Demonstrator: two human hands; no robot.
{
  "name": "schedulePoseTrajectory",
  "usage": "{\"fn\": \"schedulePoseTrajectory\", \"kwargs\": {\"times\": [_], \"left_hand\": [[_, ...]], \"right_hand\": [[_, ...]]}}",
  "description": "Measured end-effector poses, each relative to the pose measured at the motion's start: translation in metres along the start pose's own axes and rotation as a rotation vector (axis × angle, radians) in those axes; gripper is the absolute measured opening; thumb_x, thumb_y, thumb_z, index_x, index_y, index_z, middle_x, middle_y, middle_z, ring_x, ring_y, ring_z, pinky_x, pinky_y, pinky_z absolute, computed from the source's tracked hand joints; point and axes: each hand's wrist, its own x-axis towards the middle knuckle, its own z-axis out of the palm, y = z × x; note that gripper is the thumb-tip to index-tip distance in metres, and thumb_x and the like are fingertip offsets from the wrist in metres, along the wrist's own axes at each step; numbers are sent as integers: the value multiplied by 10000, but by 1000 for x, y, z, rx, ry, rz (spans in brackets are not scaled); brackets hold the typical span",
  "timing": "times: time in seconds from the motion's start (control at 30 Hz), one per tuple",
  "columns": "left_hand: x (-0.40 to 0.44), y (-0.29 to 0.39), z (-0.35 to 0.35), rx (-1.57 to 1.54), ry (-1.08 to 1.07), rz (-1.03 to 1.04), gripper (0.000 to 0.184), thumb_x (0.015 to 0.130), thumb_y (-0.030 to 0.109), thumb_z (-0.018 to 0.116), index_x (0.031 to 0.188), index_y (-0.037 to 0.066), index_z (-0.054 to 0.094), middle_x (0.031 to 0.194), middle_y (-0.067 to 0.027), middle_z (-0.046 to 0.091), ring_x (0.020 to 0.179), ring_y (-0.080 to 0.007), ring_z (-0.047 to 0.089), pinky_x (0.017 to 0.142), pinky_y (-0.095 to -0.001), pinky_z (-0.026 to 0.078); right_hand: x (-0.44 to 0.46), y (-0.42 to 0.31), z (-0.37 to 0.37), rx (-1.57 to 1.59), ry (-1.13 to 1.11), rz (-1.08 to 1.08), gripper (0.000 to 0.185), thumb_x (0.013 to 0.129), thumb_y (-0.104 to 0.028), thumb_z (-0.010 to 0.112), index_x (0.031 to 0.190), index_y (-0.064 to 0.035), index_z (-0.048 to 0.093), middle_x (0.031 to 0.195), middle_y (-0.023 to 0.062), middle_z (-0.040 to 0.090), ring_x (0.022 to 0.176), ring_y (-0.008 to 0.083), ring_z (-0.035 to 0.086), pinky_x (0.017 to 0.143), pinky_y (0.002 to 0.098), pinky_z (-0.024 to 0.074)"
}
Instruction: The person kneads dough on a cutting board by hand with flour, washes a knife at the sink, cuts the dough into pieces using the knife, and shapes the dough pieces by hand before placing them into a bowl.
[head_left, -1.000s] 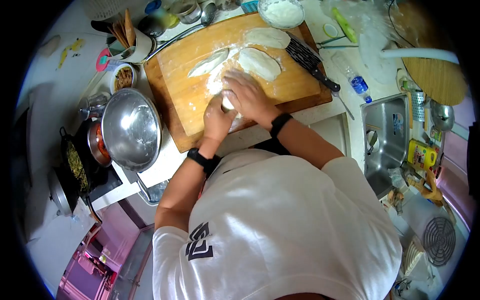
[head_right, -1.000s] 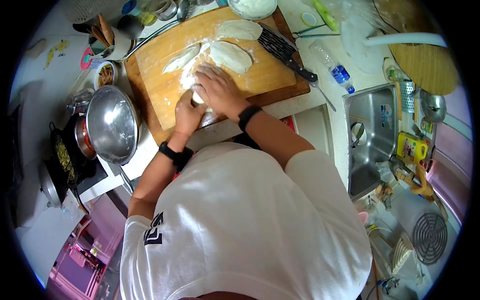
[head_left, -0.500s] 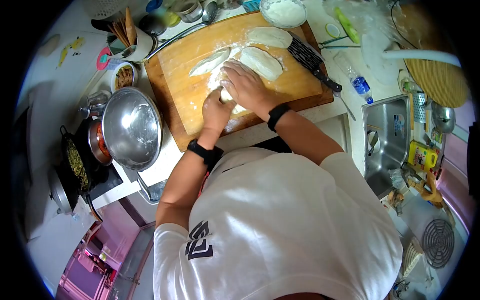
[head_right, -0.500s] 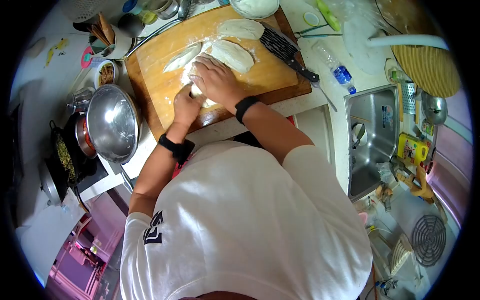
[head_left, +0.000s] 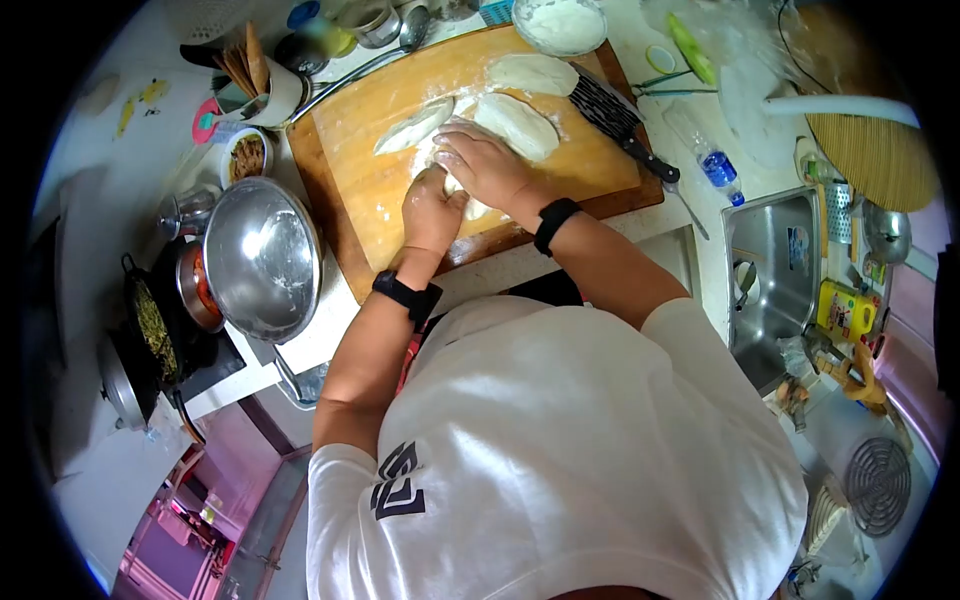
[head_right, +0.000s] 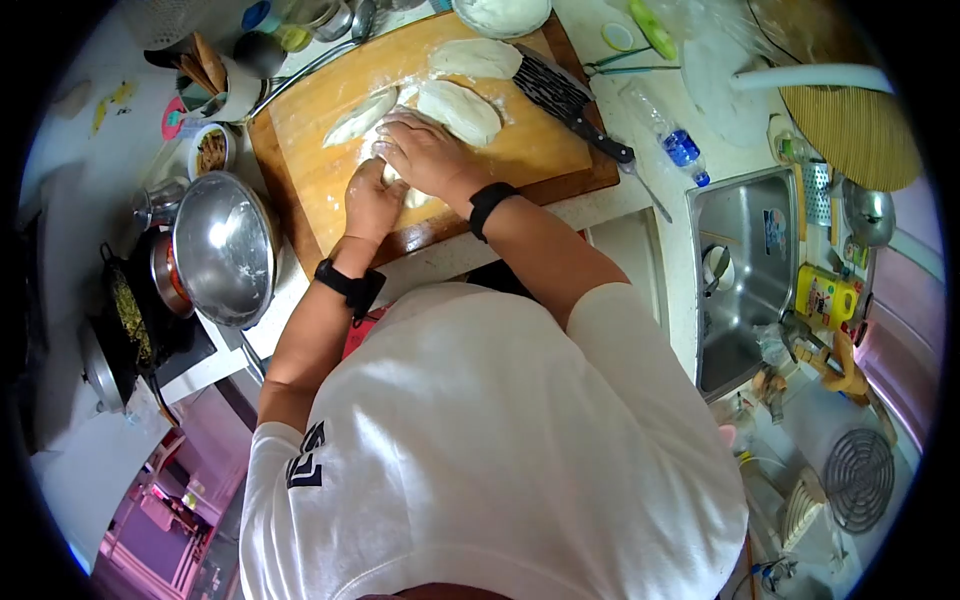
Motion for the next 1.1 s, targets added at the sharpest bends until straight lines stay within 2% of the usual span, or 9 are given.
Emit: {"fn": "schedulePoseTrajectory", "kwargs": {"times": [0.13, 0.23, 0.33, 0.4, 0.5, 0.67, 0.77, 0.93, 1.1], "left_hand": [[-14, 5, -8, 98, -22, 389, 349, 779, 118, 794, 1082, -12, 678, 1040, -250, 686, 970, -437, 642, 853, -483, 530], [-27, 9, -8, -113, 42, 159, 460, 760, 134, 826, 1164, -33, 680, 1100, -259, 689, 1070, -408, 651, 899, -467, 526], [-10, 19, -15, -47, -93, -227, 440, 760, 139, 829, 1141, -30, 687, 1095, -260, 686, 1062, -397, 649, 904, -473, 515], [-3, 13, -11, -14, -89, -200, 432, 755, 136, 833, 1131, -20, 687, 1077, -261, 684, 1043, -396, 649, 891, -474, 511], [-11, 4, -2, 138, 55, 323, 440, 744, 109, 827, 1148, 0, 692, 1114, -239, 665, 1071, -408, 630, 904, -462, 517], [-33, 4, 1, -128, 58, 262, 457, 750, 125, 833, 1157, -18, 682, 1156, -250, 660, 1077, -407, 633, 902, -443, 523], [-11, 2, 0, -69, 13, -107, 478, 748, 102, 816, 1185, -18, 665, 1067, -266, 673, 980, -420, 655, 858, -439, 537], [-11, 7, 3, 148, 72, 289, 455, 733, 48, 773, 1168, -20, 661, 1120, -262, 661, 1003, -449, 607, 900, -447, 519], [-26, -2, 4, -69, 104, 217, 532, 749, 74, 793, 1243, -37, 632, 1145, -269, 670, 1046, -435, 635, 922, -446, 527]], "right_hand": [[-11, -40, -21, 201, -203, 500, 392, 996, -247, 587, 1303, -4, 588, 1315, 232, 613, 1257, 421, 556, 1088, 484, 435], [-30, -27, 0, -47, 47, 46, 403, 969, -220, 615, 1294, 18, 584, 1295, 246, 610, 1244, 432, 553, 1087, 486, 434], [-5, -4, 8, -48, 37, 47, 412, 953, -206, 631, 1289, 28, 586, 1311, 243, 607, 1247, 424, 554, 1088, 471, 435], [5, -2, 5, -49, 14, 51, 408, 971, -232, 619, 1291, 19, 589, 1313, 239, 610, 1240, 416, 564, 1081, 461, 441], [0, -19, -10, 395, -99, 477, 402, 1006, -280, 581, 1301, -8, 594, 1318, 241, 612, 1250, 416, 561, 1078, 468, 440], [-33, -17, -3, -31, -36, 86, 408, 991, -266, 592, 1289, 13, 596, 1334, 244, 608, 1274, 427, 551, 1090, 489, 433], [-5, -4, 2, 1, 17, 59, 406, 986, -257, 597, 1280, 24, 603, 1311, 236, 620, 1238, 427, 567, 1086, 471, 433], [-7, -20, -11, 290, -132, 424, 397, 1004, -249, 580, 1288, 28, 592, 1313, 235, 619, 1244, 427, 560, 1085, 465, 432], [-26, -15, -7, -64, 25, 17, 384, 995, -232, 592, 1289, 16, 595, 1320, 253, 607, 1266, 424, 551, 1095, 489, 423]]}}
